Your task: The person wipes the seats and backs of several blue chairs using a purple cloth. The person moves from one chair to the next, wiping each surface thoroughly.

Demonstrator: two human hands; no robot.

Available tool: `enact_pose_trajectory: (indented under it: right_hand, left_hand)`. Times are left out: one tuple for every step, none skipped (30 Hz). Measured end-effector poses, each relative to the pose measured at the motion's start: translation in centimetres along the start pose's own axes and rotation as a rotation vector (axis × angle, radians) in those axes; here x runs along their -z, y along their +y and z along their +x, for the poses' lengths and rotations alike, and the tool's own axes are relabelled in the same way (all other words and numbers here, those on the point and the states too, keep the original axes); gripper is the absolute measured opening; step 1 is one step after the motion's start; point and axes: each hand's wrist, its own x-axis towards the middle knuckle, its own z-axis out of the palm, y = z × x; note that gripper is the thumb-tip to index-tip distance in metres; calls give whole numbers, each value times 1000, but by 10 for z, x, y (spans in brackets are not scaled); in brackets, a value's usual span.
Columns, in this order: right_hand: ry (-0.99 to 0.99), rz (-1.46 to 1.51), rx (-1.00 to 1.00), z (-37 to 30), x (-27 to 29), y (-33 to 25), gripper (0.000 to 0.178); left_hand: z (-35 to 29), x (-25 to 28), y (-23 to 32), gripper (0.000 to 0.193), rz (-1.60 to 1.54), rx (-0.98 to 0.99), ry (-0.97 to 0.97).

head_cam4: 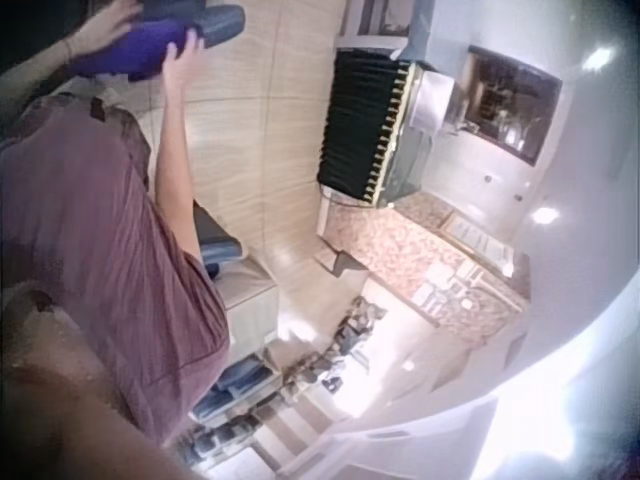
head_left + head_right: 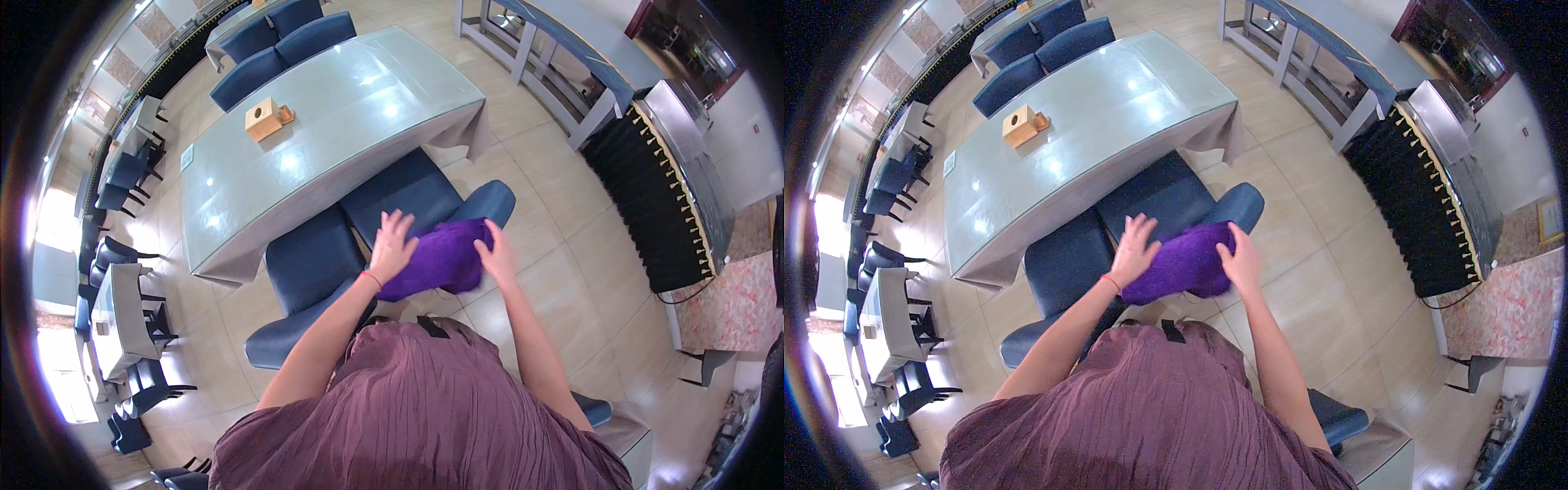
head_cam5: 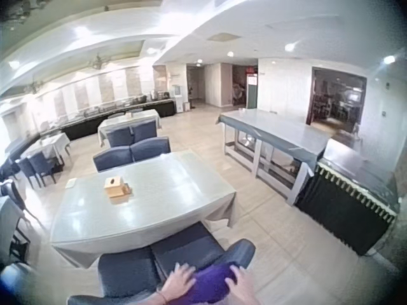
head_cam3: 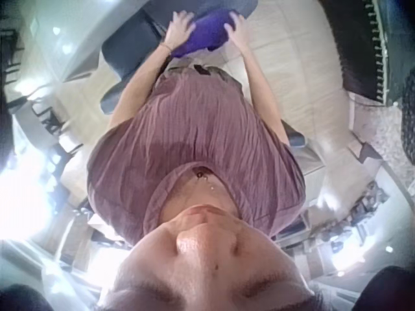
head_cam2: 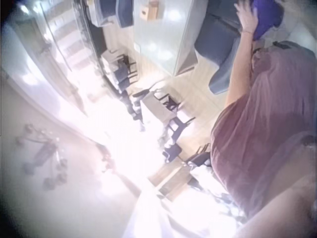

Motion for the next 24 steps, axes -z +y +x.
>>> enact_pose_trajectory:
  right_hand:
    - [-46,-140,26,-10,-10,6,59]
    - [-93,-280,52,-22,-22,5,62]
    - [-73,-346,102,-33,-27,3,64]
    - [-54,-413,151,-42,-32,2,66]
    - [-69,-401,140,-45,-35,-4,69]
    - [-95,-421,105,-46,-34,-8,70]
    - [-108,-418,87,-45,-35,-12,69]
    - [-123,-412,65,-44,-34,-14,69]
    - [-136,-414,65,-44,-33,-14,68]
    - [-150,-415,65,-45,-32,-14,67]
    - [-161,-418,64,-45,-31,-13,66]
    - [-149,-425,71,-45,-29,-12,67]
    - [-137,-433,78,-44,-28,-11,67]
    - [-127,-439,88,-44,-28,-10,67]
    - [-133,-435,82,-44,-28,-10,67]
    - [-139,-432,77,-44,-28,-10,67]
    - [-146,-422,75,-44,-29,-11,67]
    - [-145,-417,82,-44,-30,-11,66]
    - [-143,-412,88,-43,-30,-11,66]
    - [-141,-411,93,-42,-28,-12,65]
    - [-141,-404,95,-41,-27,-13,64]
    - [-140,-398,97,-41,-27,-14,64]
    - [-138,-396,99,-40,-24,-13,63]
    - [-129,-385,115,-39,-23,-8,62]
  left_hand:
    - [-10,-15,3,58,1,41,-205]
    - [-22,-25,6,58,2,81,-409]
    - [-35,-30,14,61,136,0,-348]
    - [-39,-35,19,61,188,10,-304]
    - [-40,-36,19,61,182,17,-284]
    - [-41,-34,17,61,174,25,-264]
    - [-40,-33,15,62,175,14,-250]
    - [-39,-32,12,62,143,12,-239]
    - [-38,-32,10,62,134,9,-254]
    - [-37,-32,9,62,126,6,-268]
    - [-35,-31,10,63,120,0,-269]
    - [-33,-30,12,63,123,-11,-264]
    - [-32,-30,15,63,126,-22,-259]
    - [-31,-30,16,62,130,-30,-252]
    - [-32,-31,15,63,132,-39,-240]
    - [-32,-31,15,64,134,-42,-247]
    - [-32,-29,14,64,143,-41,-252]
    - [-32,-28,13,65,152,-40,-257]
    - [-33,-30,10,68,153,-42,-254]
    - [-32,-29,11,70,148,-48,-264]
    - [-31,-27,11,72,142,-53,-272]
    - [-30,-26,12,73,137,-58,-281]
    - [-28,-25,14,75,137,-73,-312]
    - [-25,-25,17,77,137,-89,-343]
